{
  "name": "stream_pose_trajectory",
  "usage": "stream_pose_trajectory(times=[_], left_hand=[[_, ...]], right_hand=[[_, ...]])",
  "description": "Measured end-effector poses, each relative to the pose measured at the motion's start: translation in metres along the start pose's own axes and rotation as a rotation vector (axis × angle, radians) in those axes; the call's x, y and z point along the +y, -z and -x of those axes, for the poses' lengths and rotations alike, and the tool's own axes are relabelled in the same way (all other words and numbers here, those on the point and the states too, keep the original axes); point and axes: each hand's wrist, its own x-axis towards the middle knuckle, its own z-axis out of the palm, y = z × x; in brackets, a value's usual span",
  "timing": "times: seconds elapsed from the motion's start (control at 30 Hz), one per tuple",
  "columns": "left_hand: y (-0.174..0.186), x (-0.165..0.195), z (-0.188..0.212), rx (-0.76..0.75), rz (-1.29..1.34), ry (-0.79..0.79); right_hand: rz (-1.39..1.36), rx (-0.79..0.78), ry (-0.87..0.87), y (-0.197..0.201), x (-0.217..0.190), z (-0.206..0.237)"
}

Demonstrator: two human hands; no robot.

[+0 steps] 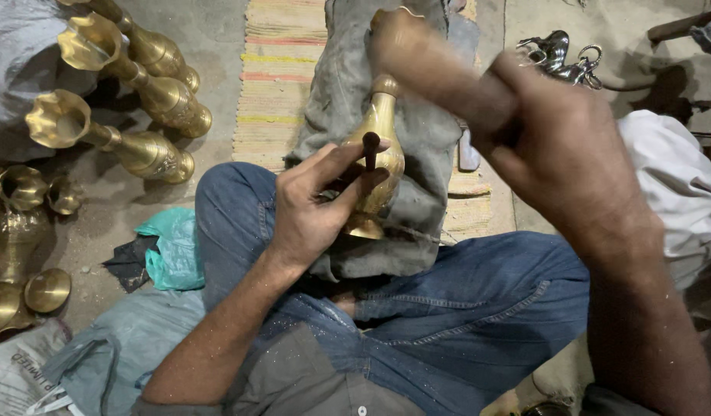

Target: The person sits cross-legged on the floor with a brass vase resting on a cloth pad on their lap. They hold a chisel against the vase's decorated surface and strike it with a wooden mallet, repositioning the chisel repeatedly to engrave ornamental patterns, occasionally pausing to reposition the vase.

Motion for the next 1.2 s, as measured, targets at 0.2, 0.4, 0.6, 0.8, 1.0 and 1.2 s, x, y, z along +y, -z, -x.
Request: stream_pose_trajectory(times=[0.2,0.4,0.6,0.8,1.0,1.2], left_hand=[[0.004,0.004,-0.004,-0.031,0.012,-0.015],[0.007,0.004,-0.005,-0.048,0.023,0.04],[0.004,-0.002,-0.007,-0.077,-0.029,0.026],[0.009,-0.002,-0.005,-0.07,-0.015,-0.015],[0.011,0.002,-0.009,-0.088,-0.041,-0.029],[0.013,0.005,-0.009,-0.085,-0.002,0.025]], right_hand=[[0.082,0.045,0.081,0.002,-0.003,0.001],[0.093,-0.015,0.016,0.0,-0.003,0.0],[0.027,0.007,0.055,0.002,-0.002,0.001],[0.039,0.012,0.043,0.0,-0.007,-0.001],[0.007,-0.023,0.014,-0.001,-0.007,0.001],[0.056,-0.023,0.004,-0.003,-0.008,0.001]])
